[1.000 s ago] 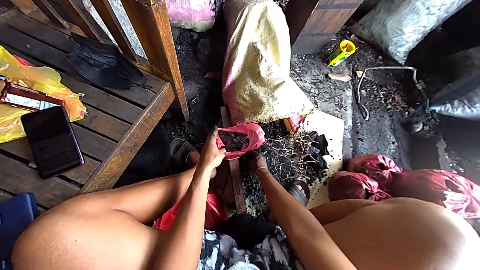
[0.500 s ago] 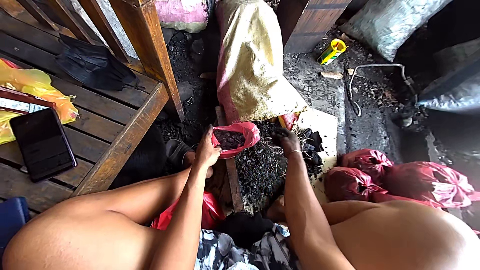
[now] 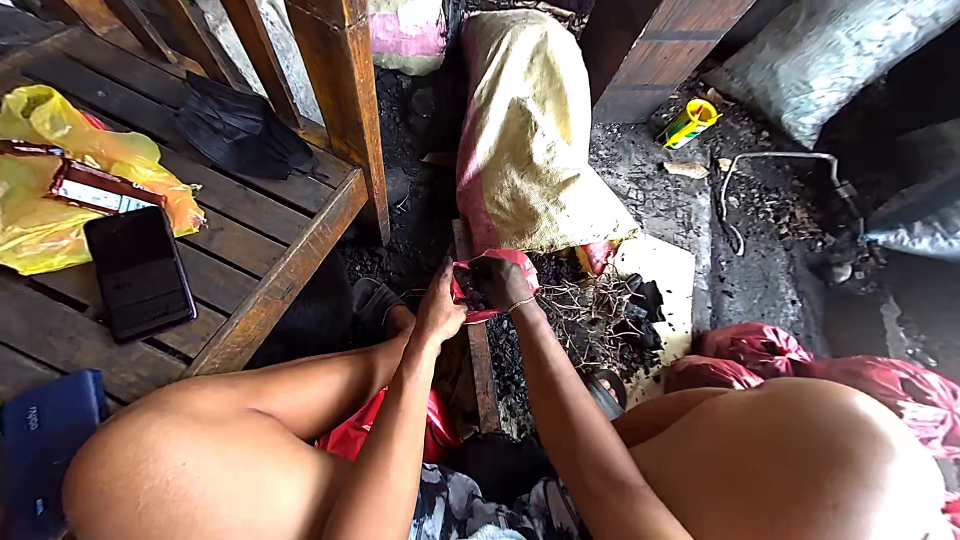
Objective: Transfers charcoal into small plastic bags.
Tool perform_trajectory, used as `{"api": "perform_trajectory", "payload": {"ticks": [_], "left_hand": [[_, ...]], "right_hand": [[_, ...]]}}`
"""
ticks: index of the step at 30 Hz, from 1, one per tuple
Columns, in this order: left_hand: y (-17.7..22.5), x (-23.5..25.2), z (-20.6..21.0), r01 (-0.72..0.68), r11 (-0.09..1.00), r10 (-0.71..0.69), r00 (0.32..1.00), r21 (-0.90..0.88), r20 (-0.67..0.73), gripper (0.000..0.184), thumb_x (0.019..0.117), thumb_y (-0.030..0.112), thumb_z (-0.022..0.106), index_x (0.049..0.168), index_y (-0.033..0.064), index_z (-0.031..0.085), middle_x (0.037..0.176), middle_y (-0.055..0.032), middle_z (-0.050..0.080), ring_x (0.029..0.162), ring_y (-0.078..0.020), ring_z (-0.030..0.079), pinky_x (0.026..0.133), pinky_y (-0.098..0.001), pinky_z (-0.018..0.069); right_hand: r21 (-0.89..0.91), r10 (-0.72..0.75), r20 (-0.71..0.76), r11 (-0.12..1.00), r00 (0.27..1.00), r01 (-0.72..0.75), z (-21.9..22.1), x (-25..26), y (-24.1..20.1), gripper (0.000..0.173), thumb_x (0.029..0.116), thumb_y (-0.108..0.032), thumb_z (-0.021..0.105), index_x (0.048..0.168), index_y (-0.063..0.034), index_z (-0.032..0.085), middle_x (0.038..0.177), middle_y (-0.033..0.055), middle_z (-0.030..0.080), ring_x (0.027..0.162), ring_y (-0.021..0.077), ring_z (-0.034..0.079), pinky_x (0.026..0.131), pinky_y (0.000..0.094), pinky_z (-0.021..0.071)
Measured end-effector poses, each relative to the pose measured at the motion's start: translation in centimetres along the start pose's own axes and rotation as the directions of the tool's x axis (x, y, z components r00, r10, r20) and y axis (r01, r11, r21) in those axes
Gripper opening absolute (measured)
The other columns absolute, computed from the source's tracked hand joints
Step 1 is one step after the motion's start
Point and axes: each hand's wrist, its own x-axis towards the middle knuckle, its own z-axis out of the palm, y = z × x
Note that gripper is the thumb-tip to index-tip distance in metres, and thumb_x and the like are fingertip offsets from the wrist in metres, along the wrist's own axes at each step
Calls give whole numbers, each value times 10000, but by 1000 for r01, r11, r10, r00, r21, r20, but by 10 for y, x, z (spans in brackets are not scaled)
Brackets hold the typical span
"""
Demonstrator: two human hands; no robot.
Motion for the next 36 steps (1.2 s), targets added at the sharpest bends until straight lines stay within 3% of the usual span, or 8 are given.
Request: {"api": "perform_trajectory", "payload": {"ticks": [5, 12, 17, 23, 26, 30, 32, 36], "left_hand": [[1, 3, 4, -42, 999, 41, 999, -9, -8, 901, 864, 6, 735, 1623, 62, 254, 1622, -174, 371, 1474, -292, 406, 1206, -483, 354], [-1, 1, 4, -44, 999, 44, 999, 12, -20, 903, 849, -32, 725, 1621, 72, 267, 1623, -180, 364, 1466, -322, 412, 1190, -522, 367], [-10, -1, 3, -49, 999, 49, 996, 2, -74, 922, 842, -17, 746, 1624, 85, 269, 1620, -175, 378, 1452, -342, 432, 1168, -565, 388], [-8, 2, 7, -53, 999, 53, 993, -4, -105, 905, 854, -20, 726, 1623, 71, 257, 1594, -206, 400, 1442, -338, 442, 1168, -540, 393], [-9, 0, 5, -56, 998, 54, 994, -15, -98, 903, 837, -44, 720, 1614, 50, 271, 1596, -221, 388, 1450, -330, 429, 1175, -520, 381], [-7, -1, 4, -32, 999, 30, 996, -32, -86, 912, 836, -50, 712, 1620, 57, 258, 1606, -212, 377, 1455, -314, 423, 1178, -500, 382], [-7, -1, 3, -29, 999, 27, 996, -20, -81, 915, 839, -52, 711, 1622, 53, 249, 1608, -214, 372, 1454, -321, 422, 1175, -502, 384], [-7, 0, 4, -8, 1000, 6, 996, -17, -85, 917, 837, -53, 710, 1625, 72, 256, 1608, -201, 380, 1449, -315, 432, 1170, -508, 391]], "right_hand": [[-12, -37, -174, 999, 984, 35, 0, -7, 18, 174, 949, -78, 675, 1090, -93, 777, 1043, 133, 760, 1007, 311, 721, 934, 563, 557], [44, -144, -291, 986, 946, 163, -26, -23, 29, 293, 941, -57, 667, 1220, -88, 750, 1180, 155, 734, 1041, 304, 716, 946, 532, 566], [210, 10, -492, 972, 871, 107, -57, -30, 57, 194, 971, -132, 657, 1119, -40, 743, 995, 109, 764, 878, 214, 741, 853, 473, 605], [8, 380, 72, 924, 922, -382, -6, -28, 132, 281, 977, -247, 671, 1116, -16, 749, 1111, 262, 720, 1089, 447, 674, 960, 692, 492], [10, 304, 223, 949, 926, -314, 52, -29, 133, 416, 917, -170, 748, 1297, -17, 672, 1288, 261, 661, 1227, 428, 619, 1057, 635, 460], [-77, 193, 277, 981, 941, -178, 105, -26, 146, 792, 862, -201, 769, 1567, -84, 428, 1670, 158, 330, 1533, 366, 327, 1208, 591, 332], [-142, 220, 318, 973, 922, -183, 111, -24, 143, 847, 865, -217, 770, 1605, -124, 370, 1712, 119, 250, 1572, 381, 222, 1173, 683, 299], [-218, 240, 315, 960, 918, -176, 108, -24, 138, 845, 847, -216, 780, 1592, -131, 389, 1683, 135, 305, 1518, 426, 314, 1107, 706, 365]]}}
